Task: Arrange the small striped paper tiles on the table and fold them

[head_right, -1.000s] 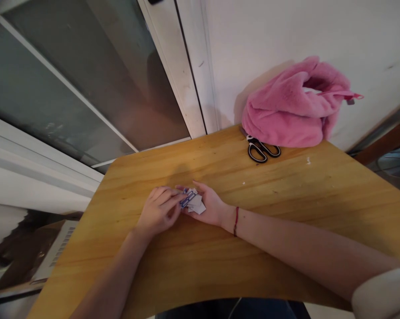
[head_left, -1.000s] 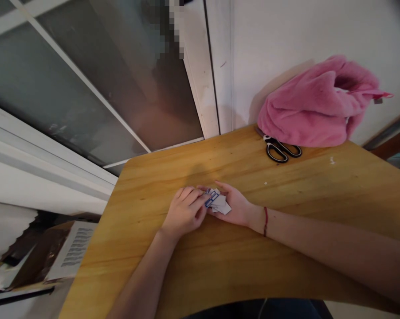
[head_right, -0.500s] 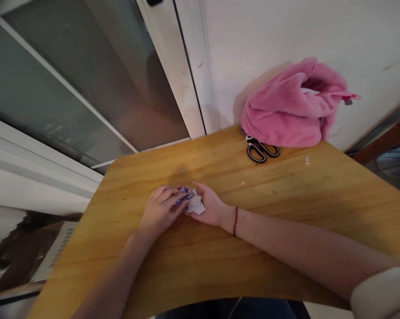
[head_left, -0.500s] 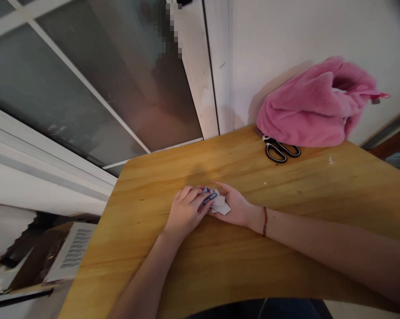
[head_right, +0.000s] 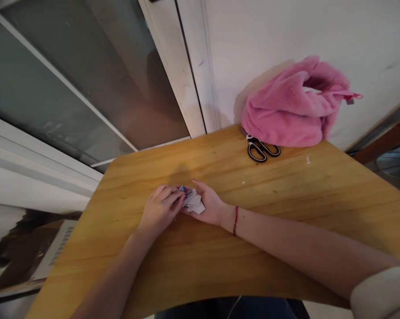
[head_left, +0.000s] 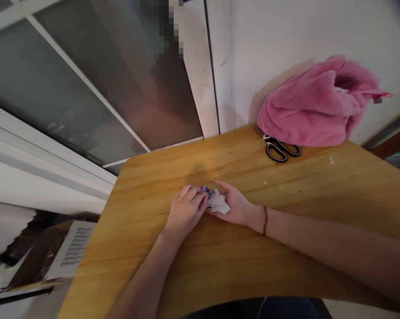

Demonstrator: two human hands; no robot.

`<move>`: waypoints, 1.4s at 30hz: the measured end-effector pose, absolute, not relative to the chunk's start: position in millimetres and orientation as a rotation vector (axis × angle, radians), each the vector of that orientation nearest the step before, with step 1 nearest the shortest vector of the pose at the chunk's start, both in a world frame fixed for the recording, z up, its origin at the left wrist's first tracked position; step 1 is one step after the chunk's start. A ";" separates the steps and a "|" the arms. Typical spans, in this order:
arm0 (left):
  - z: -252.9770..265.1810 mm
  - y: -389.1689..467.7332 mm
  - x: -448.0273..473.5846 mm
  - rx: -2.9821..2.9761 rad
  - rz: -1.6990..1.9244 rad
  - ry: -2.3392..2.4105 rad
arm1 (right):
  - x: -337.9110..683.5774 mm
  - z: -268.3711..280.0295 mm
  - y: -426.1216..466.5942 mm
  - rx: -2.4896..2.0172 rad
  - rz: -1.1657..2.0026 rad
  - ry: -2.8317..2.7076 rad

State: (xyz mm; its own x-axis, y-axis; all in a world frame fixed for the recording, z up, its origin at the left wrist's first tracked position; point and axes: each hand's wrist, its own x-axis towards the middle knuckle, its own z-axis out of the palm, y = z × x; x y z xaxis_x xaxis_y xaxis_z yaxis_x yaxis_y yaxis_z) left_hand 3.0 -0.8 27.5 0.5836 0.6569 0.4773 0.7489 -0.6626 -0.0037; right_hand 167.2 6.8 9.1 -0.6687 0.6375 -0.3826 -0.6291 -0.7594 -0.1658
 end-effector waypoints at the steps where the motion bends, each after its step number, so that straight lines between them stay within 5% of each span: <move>1: 27.4 -0.2 2.3 -2.622 -0.660 -1.190 | 166.9 8.5 7.0 -0.550 2.373 -0.028; 25: 28.8 6.0 -0.5 -2.793 -0.893 -1.358 | 165.4 9.7 6.4 -0.661 2.357 -0.108; 42: 29.6 4.8 -5.0 -2.690 -0.634 -1.131 | 166.0 8.0 6.7 -0.626 2.367 -0.094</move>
